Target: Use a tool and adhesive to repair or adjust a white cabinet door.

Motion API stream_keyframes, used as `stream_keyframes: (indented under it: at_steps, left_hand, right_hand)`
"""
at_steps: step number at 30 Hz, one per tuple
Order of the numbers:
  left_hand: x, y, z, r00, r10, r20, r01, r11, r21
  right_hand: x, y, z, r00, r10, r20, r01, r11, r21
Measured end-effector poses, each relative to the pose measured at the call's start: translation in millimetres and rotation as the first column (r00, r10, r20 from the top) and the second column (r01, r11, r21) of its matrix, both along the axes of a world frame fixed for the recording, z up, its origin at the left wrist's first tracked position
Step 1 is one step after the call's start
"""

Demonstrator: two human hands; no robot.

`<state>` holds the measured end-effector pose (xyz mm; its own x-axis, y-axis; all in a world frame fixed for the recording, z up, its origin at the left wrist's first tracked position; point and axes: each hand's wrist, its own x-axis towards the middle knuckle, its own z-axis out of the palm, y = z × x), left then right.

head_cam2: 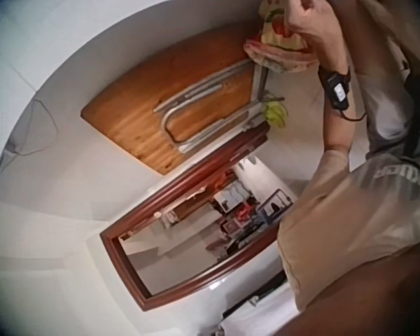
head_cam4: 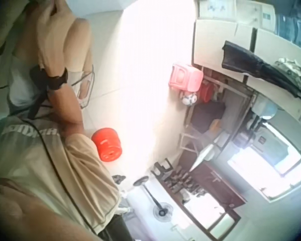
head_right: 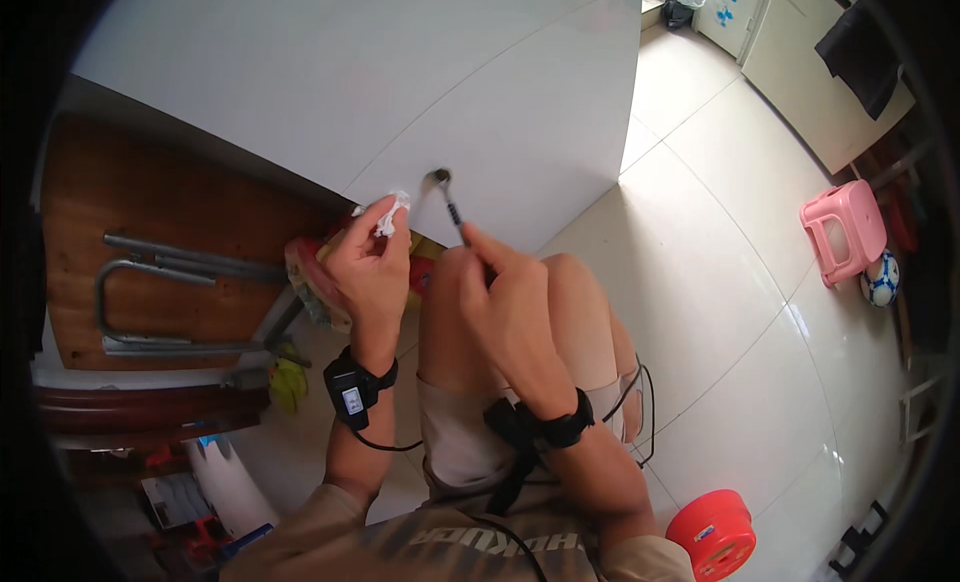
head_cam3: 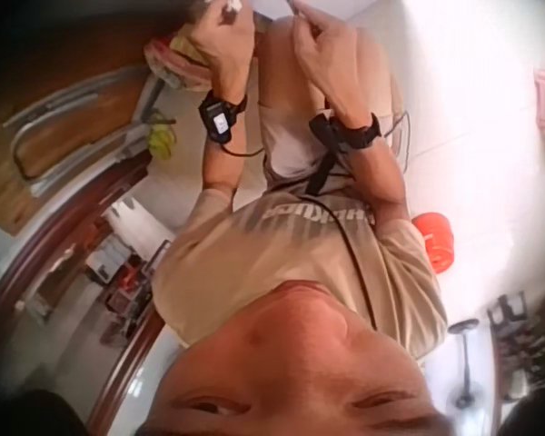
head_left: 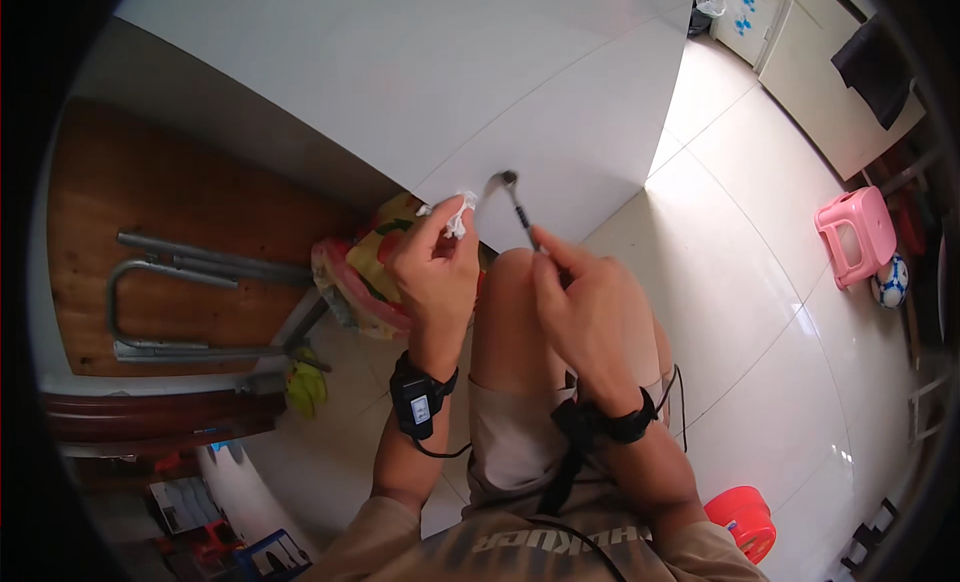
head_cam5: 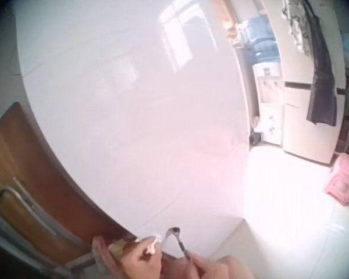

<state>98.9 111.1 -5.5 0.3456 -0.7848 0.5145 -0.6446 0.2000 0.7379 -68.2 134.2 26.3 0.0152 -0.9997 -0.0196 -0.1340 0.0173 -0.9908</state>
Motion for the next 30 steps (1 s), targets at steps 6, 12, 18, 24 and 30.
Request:
stream_keyframes:
  at_steps: [6,12,18,24,30]
  left_hand:
    - [10.4,27.0,-29.7,0.989,0.043,-0.142,-0.013,0.978,0.206]
    - [19.0,89.1,-49.1,0.84,0.23,-0.491,-0.069,0.944,0.323]
    - [31.0,110.7,-58.0,0.79,0.294,-0.538,-0.112,0.932,0.345]
    - [23.4,103.2,-34.9,0.82,0.304,-0.486,-0.117,0.919,0.378]
    - [8.8,93.7,-12.6,0.833,0.203,-0.515,-0.057,0.957,0.285]
  right_hand:
    - [1.7,-4.7,11.3,0.999,0.042,0.033,-0.041,0.999,-0.03]
    - [10.7,7.4,-13.4,0.991,0.099,-0.089,-0.109,0.987,-0.12]
    - [11.5,-0.1,-0.5,0.999,0.031,0.031,-0.026,0.991,-0.131]
    - [19.7,8.8,-6.9,0.984,0.123,-0.127,-0.153,0.951,-0.267]
    - [3.7,5.4,21.7,0.985,0.038,-0.169,-0.08,0.966,-0.245]
